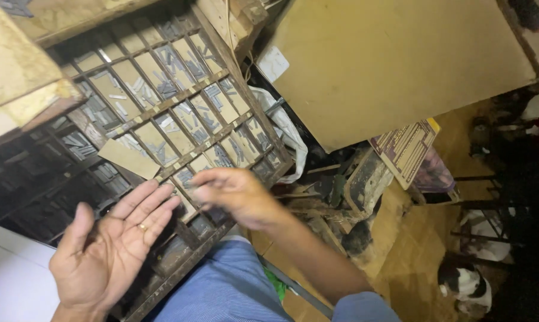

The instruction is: Selecting and picking individual metal type characters from a wooden type case, referencing a sales invoice for the required text.

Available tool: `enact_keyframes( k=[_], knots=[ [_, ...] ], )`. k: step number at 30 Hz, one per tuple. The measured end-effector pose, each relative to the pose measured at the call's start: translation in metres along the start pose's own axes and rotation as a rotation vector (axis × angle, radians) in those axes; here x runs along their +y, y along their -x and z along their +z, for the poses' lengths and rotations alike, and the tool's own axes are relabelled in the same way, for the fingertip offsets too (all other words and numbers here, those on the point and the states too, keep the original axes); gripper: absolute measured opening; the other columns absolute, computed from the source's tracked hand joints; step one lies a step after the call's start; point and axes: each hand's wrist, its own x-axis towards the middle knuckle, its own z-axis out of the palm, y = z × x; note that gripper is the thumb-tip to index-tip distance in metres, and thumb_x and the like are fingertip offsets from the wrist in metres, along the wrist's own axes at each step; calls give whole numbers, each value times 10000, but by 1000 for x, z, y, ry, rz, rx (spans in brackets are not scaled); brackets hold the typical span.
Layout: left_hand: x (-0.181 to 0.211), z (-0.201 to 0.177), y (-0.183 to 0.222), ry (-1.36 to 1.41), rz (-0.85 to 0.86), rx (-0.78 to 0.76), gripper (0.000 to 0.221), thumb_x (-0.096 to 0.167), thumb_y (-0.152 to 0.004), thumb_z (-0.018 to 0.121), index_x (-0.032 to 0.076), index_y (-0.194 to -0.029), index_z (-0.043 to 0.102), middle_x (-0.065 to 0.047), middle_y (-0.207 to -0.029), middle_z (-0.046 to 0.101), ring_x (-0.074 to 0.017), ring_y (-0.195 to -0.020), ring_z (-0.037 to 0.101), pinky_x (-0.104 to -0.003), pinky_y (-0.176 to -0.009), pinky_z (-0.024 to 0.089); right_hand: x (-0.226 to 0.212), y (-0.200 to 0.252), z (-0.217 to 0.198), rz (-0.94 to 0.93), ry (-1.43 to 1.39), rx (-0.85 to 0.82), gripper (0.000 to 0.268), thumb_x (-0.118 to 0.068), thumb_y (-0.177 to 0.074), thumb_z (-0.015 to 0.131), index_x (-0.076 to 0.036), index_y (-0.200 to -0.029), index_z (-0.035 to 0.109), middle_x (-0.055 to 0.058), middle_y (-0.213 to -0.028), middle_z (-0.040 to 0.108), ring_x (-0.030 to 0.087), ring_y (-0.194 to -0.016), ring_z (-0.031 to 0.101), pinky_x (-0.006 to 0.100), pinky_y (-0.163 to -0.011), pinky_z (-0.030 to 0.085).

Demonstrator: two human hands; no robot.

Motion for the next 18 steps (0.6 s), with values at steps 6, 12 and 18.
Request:
enact_keyframes(
  k=[6, 12, 18],
  knots=[
    [16, -4, 8, -103, 113, 97, 691, 257, -1088, 630, -294, -1447, 419, -495, -1454, 479, -620, -1410, 380, -597, -1208, 260, -12, 44, -95, 233, -197, 386, 329, 13, -922, 684, 71, -1241, 627, 190, -1138, 681, 288, -1048, 705, 292, -901, 622],
    [26, -28, 1, -616, 166, 452, 993, 401, -740, 472, -184, -1530, 337, -429, -1447, 449, -607, -1418, 411, -575, -1212, 313, 6, 68, -120, 113, -307, 394, 176, -39, -942, 702, -4, -1113, 683, 138, -1111, 722, 282, -1096, 716, 326, -972, 602],
    [38, -49, 9, -1030, 126, 670, 1334, 550, -493, 308, -121, -1639, 183, -390, -1490, 306, -628, -1401, 372, -612, -1190, 284, 0, 71, -113, 155, -415, 436, 227, -120, -1011, 618, 19, -1187, 652, 193, -1173, 710, 336, -1134, 705, 374, -978, 604]
  ],
)
